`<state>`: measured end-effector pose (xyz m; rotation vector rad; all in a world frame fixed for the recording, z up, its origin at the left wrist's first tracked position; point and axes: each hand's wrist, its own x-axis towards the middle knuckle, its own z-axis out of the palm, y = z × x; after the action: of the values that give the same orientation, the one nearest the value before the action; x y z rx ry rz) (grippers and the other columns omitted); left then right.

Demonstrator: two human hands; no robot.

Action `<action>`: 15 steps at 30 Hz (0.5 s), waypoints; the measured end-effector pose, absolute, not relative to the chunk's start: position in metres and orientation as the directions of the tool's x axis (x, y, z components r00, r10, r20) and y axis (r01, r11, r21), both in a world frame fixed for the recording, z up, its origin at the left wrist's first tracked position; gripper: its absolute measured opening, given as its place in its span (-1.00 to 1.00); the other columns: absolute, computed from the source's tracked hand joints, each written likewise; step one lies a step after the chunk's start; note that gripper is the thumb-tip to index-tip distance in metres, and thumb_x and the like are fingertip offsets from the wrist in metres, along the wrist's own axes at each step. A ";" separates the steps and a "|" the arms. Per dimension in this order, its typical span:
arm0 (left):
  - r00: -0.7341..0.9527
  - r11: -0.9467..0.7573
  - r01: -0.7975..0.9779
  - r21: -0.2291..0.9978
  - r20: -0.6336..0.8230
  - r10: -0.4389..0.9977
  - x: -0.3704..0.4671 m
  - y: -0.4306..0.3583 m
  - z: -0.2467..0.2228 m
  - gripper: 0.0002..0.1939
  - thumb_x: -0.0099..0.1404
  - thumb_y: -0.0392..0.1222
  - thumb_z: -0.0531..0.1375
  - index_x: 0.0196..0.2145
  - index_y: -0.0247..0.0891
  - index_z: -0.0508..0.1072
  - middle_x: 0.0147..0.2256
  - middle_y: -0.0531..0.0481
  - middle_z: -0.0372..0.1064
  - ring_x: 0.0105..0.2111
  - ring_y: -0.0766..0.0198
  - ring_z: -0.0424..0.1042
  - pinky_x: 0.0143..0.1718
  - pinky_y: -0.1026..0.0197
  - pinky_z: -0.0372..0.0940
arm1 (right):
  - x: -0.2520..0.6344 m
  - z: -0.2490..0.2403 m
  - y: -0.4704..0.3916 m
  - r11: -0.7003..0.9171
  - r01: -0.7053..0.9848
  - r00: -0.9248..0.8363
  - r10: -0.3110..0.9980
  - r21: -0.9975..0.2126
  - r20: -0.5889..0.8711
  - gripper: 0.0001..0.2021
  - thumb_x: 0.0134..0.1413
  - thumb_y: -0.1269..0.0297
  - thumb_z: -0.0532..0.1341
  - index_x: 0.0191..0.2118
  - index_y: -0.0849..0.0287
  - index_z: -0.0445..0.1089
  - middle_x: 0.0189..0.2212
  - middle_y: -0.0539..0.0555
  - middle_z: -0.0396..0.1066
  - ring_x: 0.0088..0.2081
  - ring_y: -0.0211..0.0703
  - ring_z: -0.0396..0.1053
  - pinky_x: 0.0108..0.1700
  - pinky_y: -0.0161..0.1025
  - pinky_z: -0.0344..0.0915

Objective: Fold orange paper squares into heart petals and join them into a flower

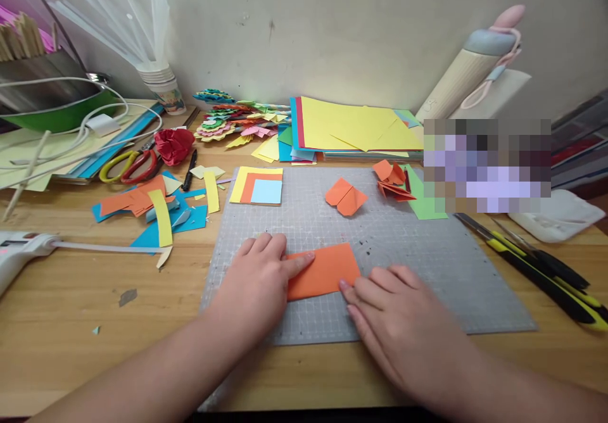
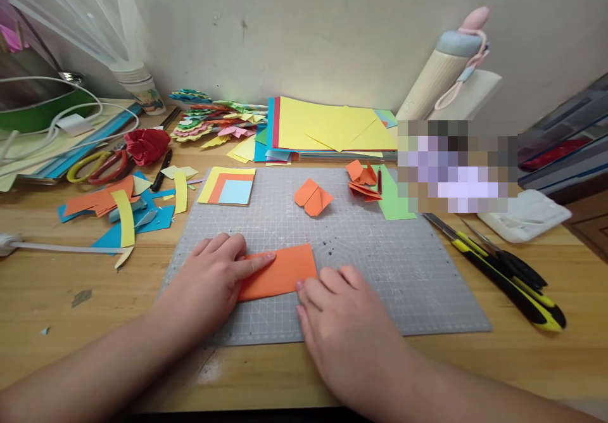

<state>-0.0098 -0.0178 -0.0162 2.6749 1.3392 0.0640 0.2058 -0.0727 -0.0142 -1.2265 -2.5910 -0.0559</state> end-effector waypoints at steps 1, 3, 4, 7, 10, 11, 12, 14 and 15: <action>0.599 -0.587 0.793 0.163 -0.029 0.800 -0.010 -0.018 -0.016 -0.48 0.32 -0.41 0.01 0.11 0.12 0.34 -0.33 -0.03 0.23 -0.26 0.10 0.21 -0.24 0.07 0.14 | 0.213 -0.012 -0.074 0.615 0.785 -0.583 0.773 -0.073 0.251 -0.70 0.23 0.43 -0.01 -0.23 0.30 0.49 -0.47 0.08 0.42 -0.40 -0.09 0.18 -0.30 -0.10 0.00; 0.597 -0.581 0.791 0.190 -0.034 0.801 -0.010 -0.017 -0.017 -0.47 0.33 -0.42 -0.01 0.11 0.13 0.34 -0.33 -0.03 0.23 -0.26 0.11 0.21 -0.24 0.08 0.14 | 0.226 -0.007 -0.073 0.563 0.823 -0.538 0.815 -0.075 0.216 -0.66 0.25 0.41 -0.04 -0.33 0.26 0.49 -0.54 0.07 0.38 -0.43 -0.10 0.17 -0.32 -0.09 -0.01; 0.599 -0.581 0.788 0.202 -0.035 0.800 -0.010 -0.016 -0.017 -0.47 0.34 -0.42 -0.02 0.11 0.13 0.34 -0.33 -0.03 0.23 -0.26 0.11 0.21 -0.23 0.08 0.13 | 0.231 -0.003 -0.072 0.537 0.838 -0.513 0.837 -0.100 0.190 -0.61 0.26 0.41 -0.06 -0.45 0.23 0.45 -0.60 0.05 0.32 -0.46 -0.11 0.16 -0.32 -0.09 0.00; 0.609 -0.590 0.778 0.216 -0.028 0.793 -0.011 -0.015 -0.017 -0.47 0.35 -0.42 -0.04 0.11 0.13 0.34 -0.33 -0.03 0.23 -0.26 0.12 0.20 -0.22 0.08 0.13 | 0.239 0.006 -0.064 0.527 0.826 -0.494 0.847 -0.198 0.197 -0.63 0.27 0.35 -0.04 -0.47 0.18 0.42 -0.48 0.08 0.36 -0.37 -0.11 0.23 -0.18 -0.02 0.06; 0.615 -0.600 0.775 0.200 -0.015 0.789 -0.011 -0.016 -0.018 -0.50 0.36 -0.39 -0.03 0.12 0.13 0.33 -0.33 -0.03 0.23 -0.26 0.12 0.20 -0.22 0.08 0.12 | 0.238 0.006 -0.055 0.694 0.703 -0.628 0.708 -0.155 0.325 -0.81 0.24 0.26 0.08 -0.21 0.03 0.46 -0.07 0.11 0.37 -0.03 0.04 0.25 0.08 0.17 -0.06; 0.616 -0.603 0.774 0.194 -0.010 0.787 -0.012 -0.016 -0.018 -0.51 0.37 -0.38 -0.02 0.12 0.12 0.33 -0.33 -0.03 0.23 -0.26 0.12 0.20 -0.22 0.08 0.12 | 0.236 0.004 -0.051 0.744 0.656 -0.676 0.655 -0.128 0.338 -0.83 0.23 0.23 0.11 -0.17 -0.02 0.45 0.02 0.09 0.33 0.06 0.06 0.19 0.14 0.20 -0.13; 0.619 -0.607 0.772 0.188 -0.005 0.786 -0.012 -0.016 -0.018 -0.52 0.37 -0.36 -0.02 0.12 0.12 0.33 -0.33 -0.03 0.23 -0.26 0.12 0.20 -0.22 0.08 0.12 | 0.235 0.001 -0.048 0.780 0.616 -0.719 0.613 -0.107 0.329 -0.84 0.22 0.21 0.13 -0.15 -0.05 0.44 0.08 0.07 0.29 0.13 0.07 0.13 0.19 0.22 -0.20; 0.623 -0.613 0.770 0.177 0.003 0.782 -0.012 -0.016 -0.019 -0.55 0.38 -0.33 0.00 0.12 0.12 0.33 -0.34 -0.02 0.22 -0.26 0.12 0.20 -0.22 0.08 0.12 | 0.231 -0.005 -0.042 0.826 0.559 -0.775 0.554 -0.080 0.305 -0.83 0.22 0.17 0.13 -0.13 -0.08 0.43 0.15 0.05 0.23 0.22 0.07 0.03 0.22 0.24 -0.28; 0.623 -0.614 0.770 0.172 0.006 0.782 -0.012 -0.017 -0.020 -0.55 0.37 -0.32 0.01 0.12 0.12 0.33 -0.34 -0.02 0.22 -0.26 0.12 0.20 -0.22 0.08 0.12 | 0.230 -0.008 -0.039 0.839 0.540 -0.794 0.536 -0.073 0.288 -0.83 0.22 0.16 0.13 -0.12 -0.09 0.42 0.17 0.05 0.21 0.25 0.07 0.00 0.23 0.25 -0.30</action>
<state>-0.0124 -0.0167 -0.0196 2.6905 1.2965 0.1202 0.2298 -0.0389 -0.0076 -0.8161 -2.7207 -0.0182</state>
